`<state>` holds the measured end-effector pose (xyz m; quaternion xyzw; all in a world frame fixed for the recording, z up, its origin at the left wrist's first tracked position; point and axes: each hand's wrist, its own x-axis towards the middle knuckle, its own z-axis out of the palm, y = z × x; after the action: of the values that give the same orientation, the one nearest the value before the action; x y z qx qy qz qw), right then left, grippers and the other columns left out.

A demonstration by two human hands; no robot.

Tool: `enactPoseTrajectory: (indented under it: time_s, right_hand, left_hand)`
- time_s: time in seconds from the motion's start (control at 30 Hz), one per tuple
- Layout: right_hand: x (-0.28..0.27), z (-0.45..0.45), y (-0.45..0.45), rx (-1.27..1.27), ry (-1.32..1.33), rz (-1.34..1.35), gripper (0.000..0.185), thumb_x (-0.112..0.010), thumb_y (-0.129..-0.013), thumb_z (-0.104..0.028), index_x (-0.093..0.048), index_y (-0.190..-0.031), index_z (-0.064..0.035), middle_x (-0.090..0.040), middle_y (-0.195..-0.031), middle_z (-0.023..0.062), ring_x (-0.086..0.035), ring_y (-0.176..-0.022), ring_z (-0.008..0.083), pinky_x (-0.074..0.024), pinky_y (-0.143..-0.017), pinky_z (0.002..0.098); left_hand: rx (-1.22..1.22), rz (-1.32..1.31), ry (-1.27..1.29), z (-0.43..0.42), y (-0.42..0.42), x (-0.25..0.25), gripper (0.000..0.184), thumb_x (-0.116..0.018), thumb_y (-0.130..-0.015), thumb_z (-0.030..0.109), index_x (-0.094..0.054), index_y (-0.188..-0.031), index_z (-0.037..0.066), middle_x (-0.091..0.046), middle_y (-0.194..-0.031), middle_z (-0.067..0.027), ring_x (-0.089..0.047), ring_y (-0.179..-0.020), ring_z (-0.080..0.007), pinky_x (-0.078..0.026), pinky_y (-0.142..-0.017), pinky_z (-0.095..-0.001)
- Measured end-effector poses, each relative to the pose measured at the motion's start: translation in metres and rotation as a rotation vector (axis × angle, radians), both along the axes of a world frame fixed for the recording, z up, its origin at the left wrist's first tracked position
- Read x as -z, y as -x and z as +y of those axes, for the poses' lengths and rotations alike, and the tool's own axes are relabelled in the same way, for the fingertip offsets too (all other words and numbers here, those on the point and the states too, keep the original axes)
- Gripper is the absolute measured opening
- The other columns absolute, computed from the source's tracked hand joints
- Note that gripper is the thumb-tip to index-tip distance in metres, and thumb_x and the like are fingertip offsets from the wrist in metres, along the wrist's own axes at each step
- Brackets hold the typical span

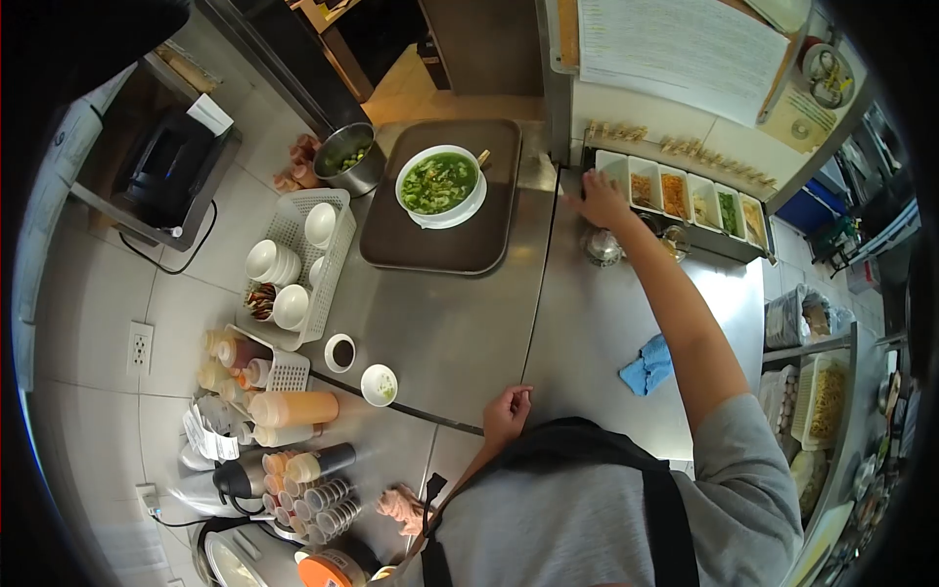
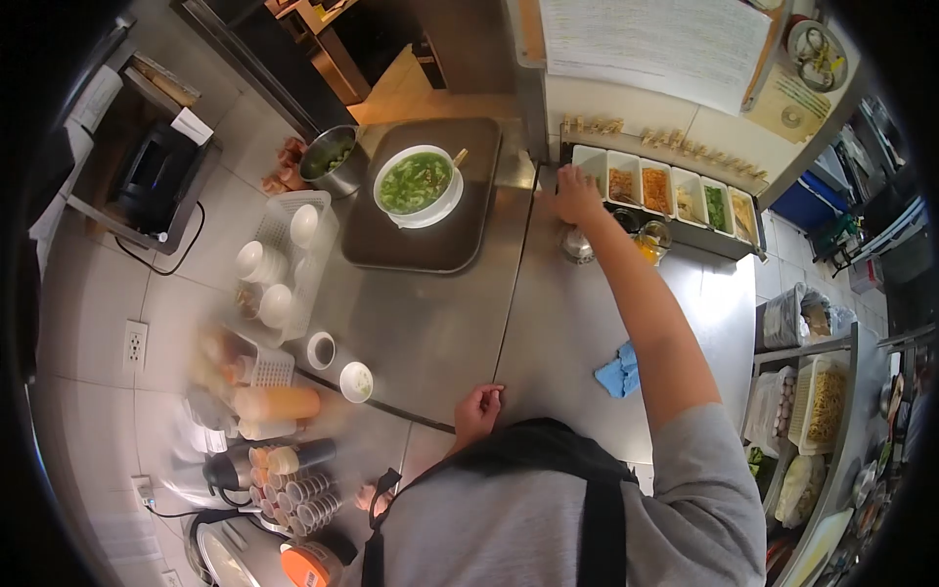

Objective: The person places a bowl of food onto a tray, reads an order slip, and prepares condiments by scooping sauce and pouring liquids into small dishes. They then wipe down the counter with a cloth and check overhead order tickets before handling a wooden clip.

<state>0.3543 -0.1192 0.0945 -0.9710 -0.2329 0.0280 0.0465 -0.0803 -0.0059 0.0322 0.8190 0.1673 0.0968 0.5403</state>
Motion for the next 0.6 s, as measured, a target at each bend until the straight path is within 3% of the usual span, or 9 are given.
enactPoseTrajectory:
  time_s: [0.13,0.17,0.27,0.37,0.6]
  right_hand:
    - [-0.008,-0.003,-0.032,0.181,0.013,-0.016,0.092,-0.032,-0.09,-0.071,-0.026,-0.148,0.0011,-0.026,-0.155,0.0164,-0.021,-0.144,0.0354,-0.0155,-0.115,0.0536]
    - [0.0,-0.004,-0.038,0.079,0.01,-0.117,0.092,-0.031,-0.09,-0.071,-0.025,-0.148,0.0001,-0.026,-0.155,0.0153,-0.021,-0.144,0.0357,-0.0157,-0.115,0.0545]
    - [0.001,-0.006,-0.034,0.0,0.037,-0.066,0.091,-0.031,-0.09,-0.07,-0.029,-0.147,0.0005,-0.03,-0.153,0.0153,-0.023,-0.143,0.0361,-0.0168,-0.114,0.0552]
    - [-0.013,-0.007,-0.031,0.192,0.034,-0.092,0.084,-0.034,-0.092,-0.065,-0.033,-0.145,0.0001,-0.035,-0.151,0.0153,-0.026,-0.141,0.0358,-0.0202,-0.113,0.0562]
    - [-0.004,-0.032,-0.027,-0.012,-0.121,-0.186,0.07,-0.045,-0.094,-0.053,-0.04,-0.141,-0.0011,-0.042,-0.145,0.015,-0.036,-0.135,0.0372,-0.0301,-0.109,0.0525]
  left_hand:
    - [-0.004,-0.009,-0.022,0.004,-0.005,0.001,0.012,-0.063,-0.09,0.016,-0.068,-0.099,0.009,-0.056,-0.061,-0.0026,-0.051,-0.051,-0.0102,-0.044,-0.051,-0.0254]
    - [0.007,-0.006,-0.052,0.004,-0.007,0.0,0.012,-0.063,-0.09,0.016,-0.068,-0.099,0.009,-0.056,-0.061,-0.0028,-0.052,-0.051,-0.0107,-0.044,-0.051,-0.0256]
    - [0.008,0.04,-0.114,0.002,-0.01,-0.009,0.011,-0.063,-0.089,0.015,-0.068,-0.098,0.01,-0.057,-0.061,-0.0032,-0.053,-0.05,-0.0123,-0.045,-0.051,-0.0263]
    - [-0.001,0.013,-0.074,0.002,-0.01,-0.006,0.011,-0.064,-0.089,0.016,-0.068,-0.098,0.011,-0.057,-0.06,-0.0029,-0.052,-0.05,-0.0125,-0.044,-0.05,-0.0267]
    - [0.001,0.022,-0.08,0.001,-0.008,-0.002,0.012,-0.065,-0.088,0.016,-0.068,-0.098,0.011,-0.058,-0.061,-0.0029,-0.052,-0.05,-0.0122,-0.044,-0.049,-0.0272]
